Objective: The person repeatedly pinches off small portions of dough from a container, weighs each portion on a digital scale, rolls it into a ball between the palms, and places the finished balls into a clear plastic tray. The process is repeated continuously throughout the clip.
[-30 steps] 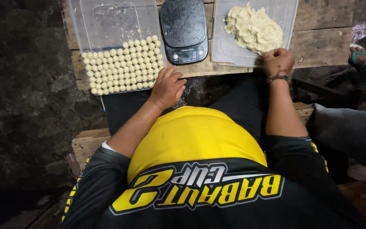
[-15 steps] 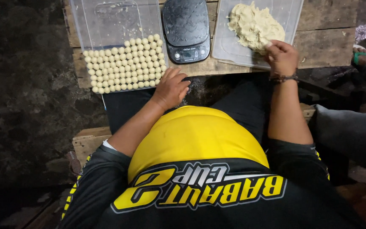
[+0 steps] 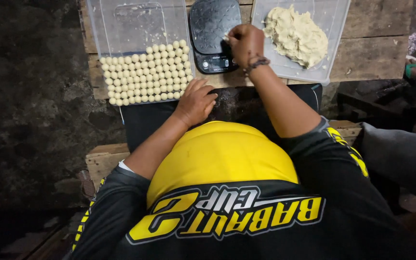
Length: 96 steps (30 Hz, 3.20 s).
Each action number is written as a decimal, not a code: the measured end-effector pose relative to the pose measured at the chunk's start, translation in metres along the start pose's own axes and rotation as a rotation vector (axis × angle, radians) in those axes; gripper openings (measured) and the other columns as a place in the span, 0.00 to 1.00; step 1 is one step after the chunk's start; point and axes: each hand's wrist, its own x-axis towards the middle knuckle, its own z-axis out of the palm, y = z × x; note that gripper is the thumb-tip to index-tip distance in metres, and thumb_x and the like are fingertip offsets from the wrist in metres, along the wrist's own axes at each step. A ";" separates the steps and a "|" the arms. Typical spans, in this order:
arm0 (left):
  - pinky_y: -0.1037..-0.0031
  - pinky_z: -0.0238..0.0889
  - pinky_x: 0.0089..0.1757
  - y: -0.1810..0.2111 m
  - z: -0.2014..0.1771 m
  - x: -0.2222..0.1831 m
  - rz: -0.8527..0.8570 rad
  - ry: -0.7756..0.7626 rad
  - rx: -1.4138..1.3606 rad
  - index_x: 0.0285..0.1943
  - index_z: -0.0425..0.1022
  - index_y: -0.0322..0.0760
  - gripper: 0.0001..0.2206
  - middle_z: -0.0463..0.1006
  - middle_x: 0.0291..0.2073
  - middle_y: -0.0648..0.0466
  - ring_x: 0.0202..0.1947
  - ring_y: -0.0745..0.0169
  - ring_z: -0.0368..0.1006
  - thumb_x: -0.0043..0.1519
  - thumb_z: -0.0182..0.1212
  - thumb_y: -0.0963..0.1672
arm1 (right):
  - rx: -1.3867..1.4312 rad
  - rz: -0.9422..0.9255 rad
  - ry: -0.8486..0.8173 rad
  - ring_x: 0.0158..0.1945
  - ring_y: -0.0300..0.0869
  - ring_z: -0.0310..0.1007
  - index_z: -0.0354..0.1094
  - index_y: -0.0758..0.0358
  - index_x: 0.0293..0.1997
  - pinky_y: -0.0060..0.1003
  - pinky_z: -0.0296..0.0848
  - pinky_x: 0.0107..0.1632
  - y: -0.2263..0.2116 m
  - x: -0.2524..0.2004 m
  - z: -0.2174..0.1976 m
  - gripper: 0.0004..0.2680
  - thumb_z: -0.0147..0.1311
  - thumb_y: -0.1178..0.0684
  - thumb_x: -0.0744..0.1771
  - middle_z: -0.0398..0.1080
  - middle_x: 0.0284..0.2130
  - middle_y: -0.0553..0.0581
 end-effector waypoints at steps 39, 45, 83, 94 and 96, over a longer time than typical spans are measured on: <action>0.45 0.56 0.62 -0.017 0.035 -0.013 0.013 0.111 0.023 0.46 0.83 0.46 0.08 0.80 0.49 0.53 0.61 0.40 0.70 0.60 0.68 0.46 | -0.597 -0.039 -0.324 0.40 0.59 0.79 0.81 0.55 0.43 0.51 0.81 0.41 0.086 -0.051 -0.038 0.08 0.63 0.49 0.64 0.76 0.31 0.61; 0.44 0.54 0.63 -0.018 0.036 -0.014 -0.003 0.102 0.017 0.47 0.83 0.45 0.08 0.80 0.50 0.52 0.63 0.40 0.69 0.61 0.68 0.46 | -0.613 0.004 -0.360 0.41 0.60 0.79 0.80 0.58 0.45 0.53 0.81 0.42 0.069 -0.058 -0.049 0.09 0.63 0.48 0.64 0.76 0.31 0.63; 0.43 0.54 0.64 -0.010 0.010 -0.006 -0.009 -0.015 0.010 0.50 0.85 0.41 0.10 0.80 0.53 0.49 0.63 0.38 0.67 0.60 0.68 0.43 | -0.317 -0.378 -0.050 0.41 0.52 0.77 0.80 0.57 0.33 0.45 0.79 0.43 0.001 -0.004 0.006 0.01 0.66 0.58 0.65 0.80 0.31 0.55; 0.44 0.51 0.65 -0.010 0.007 -0.004 -0.032 -0.037 0.010 0.51 0.85 0.41 0.10 0.80 0.53 0.50 0.63 0.39 0.67 0.61 0.67 0.44 | -0.471 -0.369 -0.034 0.32 0.54 0.75 0.77 0.56 0.27 0.48 0.76 0.44 0.019 0.020 0.033 0.07 0.69 0.50 0.64 0.75 0.23 0.57; 0.43 0.51 0.65 -0.008 0.007 -0.004 -0.034 -0.055 0.010 0.50 0.85 0.41 0.10 0.80 0.53 0.49 0.63 0.38 0.67 0.61 0.67 0.44 | -0.467 -0.405 -0.034 0.29 0.53 0.75 0.77 0.56 0.27 0.49 0.73 0.53 0.021 0.019 0.033 0.07 0.69 0.50 0.64 0.76 0.23 0.58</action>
